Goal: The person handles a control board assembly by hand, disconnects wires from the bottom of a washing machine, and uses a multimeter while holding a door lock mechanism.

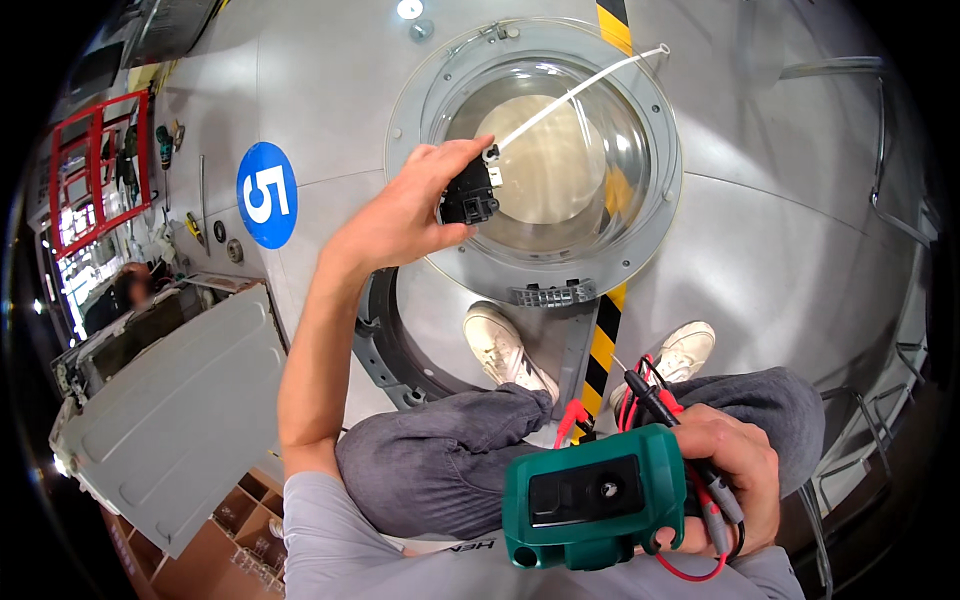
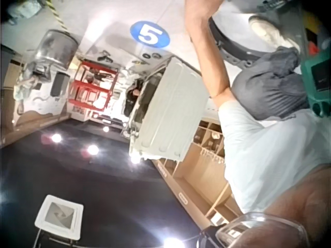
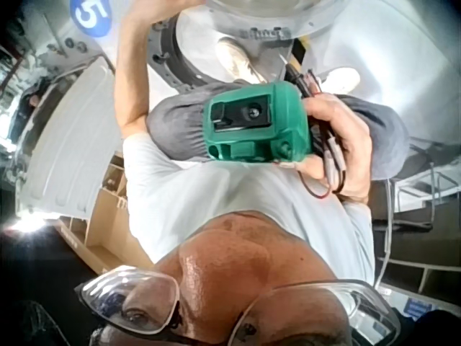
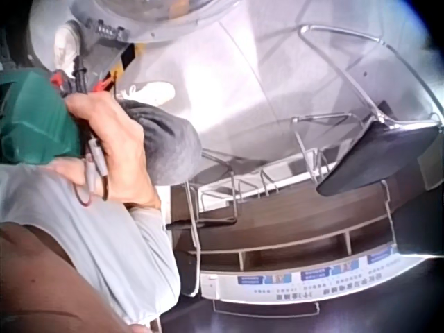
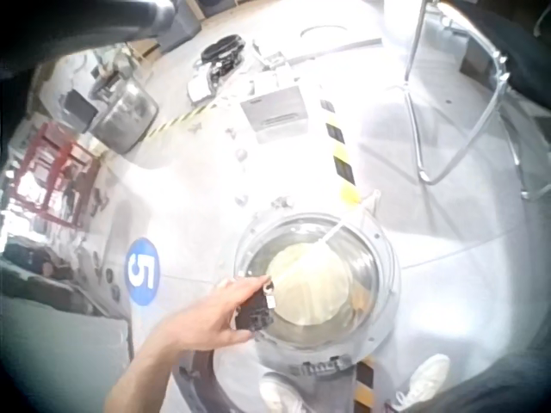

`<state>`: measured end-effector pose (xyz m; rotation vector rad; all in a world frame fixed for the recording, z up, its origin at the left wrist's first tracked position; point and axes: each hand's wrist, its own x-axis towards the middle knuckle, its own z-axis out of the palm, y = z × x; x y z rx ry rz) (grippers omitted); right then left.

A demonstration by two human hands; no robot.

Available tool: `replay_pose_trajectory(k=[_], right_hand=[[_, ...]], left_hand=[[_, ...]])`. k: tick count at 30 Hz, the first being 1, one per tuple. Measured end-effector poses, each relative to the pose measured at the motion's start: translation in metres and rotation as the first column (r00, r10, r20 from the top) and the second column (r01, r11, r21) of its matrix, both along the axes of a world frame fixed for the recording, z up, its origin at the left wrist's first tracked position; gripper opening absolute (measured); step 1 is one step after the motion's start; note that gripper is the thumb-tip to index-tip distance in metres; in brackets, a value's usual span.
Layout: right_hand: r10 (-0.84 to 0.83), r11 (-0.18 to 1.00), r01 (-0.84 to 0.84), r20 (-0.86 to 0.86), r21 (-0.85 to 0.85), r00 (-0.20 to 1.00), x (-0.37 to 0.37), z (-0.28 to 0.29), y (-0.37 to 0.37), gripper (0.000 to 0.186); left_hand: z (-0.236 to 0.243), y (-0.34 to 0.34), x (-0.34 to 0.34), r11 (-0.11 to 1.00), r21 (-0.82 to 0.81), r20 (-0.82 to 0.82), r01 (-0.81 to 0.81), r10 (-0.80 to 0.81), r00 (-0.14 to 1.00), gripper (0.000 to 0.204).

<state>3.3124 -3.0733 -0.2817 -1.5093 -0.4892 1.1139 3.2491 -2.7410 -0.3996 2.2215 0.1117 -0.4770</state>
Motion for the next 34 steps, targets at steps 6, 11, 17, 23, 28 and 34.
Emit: replay_pose_trajectory(k=[6,11,17,23,28,34], right_hand=[[-0.019,1.0,0.019,0.017,-0.018,1.0,-0.001,0.002,0.005,0.057],[0.027,1.0,-0.027,0.061,0.005,0.998,0.0,-0.002,0.004,0.054],[0.084,0.996,-0.083,-0.02,0.024,0.996,0.004,-0.009,-0.002,0.049],[0.049,0.996,-0.051,0.022,0.078,0.999,-0.001,-0.013,-0.004,0.057],[0.064,0.998,-0.064,0.017,-0.017,0.998,-0.001,-0.009,-0.004,0.057],[0.116,0.992,-0.116,-0.005,-0.041,0.993,-0.002,-0.006,-0.003,0.056]], left_hand=[[-0.047,-0.015,-0.016,0.989,0.075,0.114,-0.124,0.115,0.987,0.084],[-0.066,-0.02,-0.019,0.932,0.348,0.24,-0.099,0.014,0.971,0.085],[-0.075,-0.019,-0.025,0.937,0.295,0.277,-0.187,0.103,0.955,0.09],[-0.082,-0.016,-0.03,0.938,0.271,0.34,-0.215,0.116,0.933,0.089],[-0.085,-0.018,-0.041,0.933,0.246,0.395,-0.261,0.149,0.907,0.082],[-0.093,-0.016,-0.043,0.937,0.264,0.404,-0.229,0.109,0.908,0.077]])
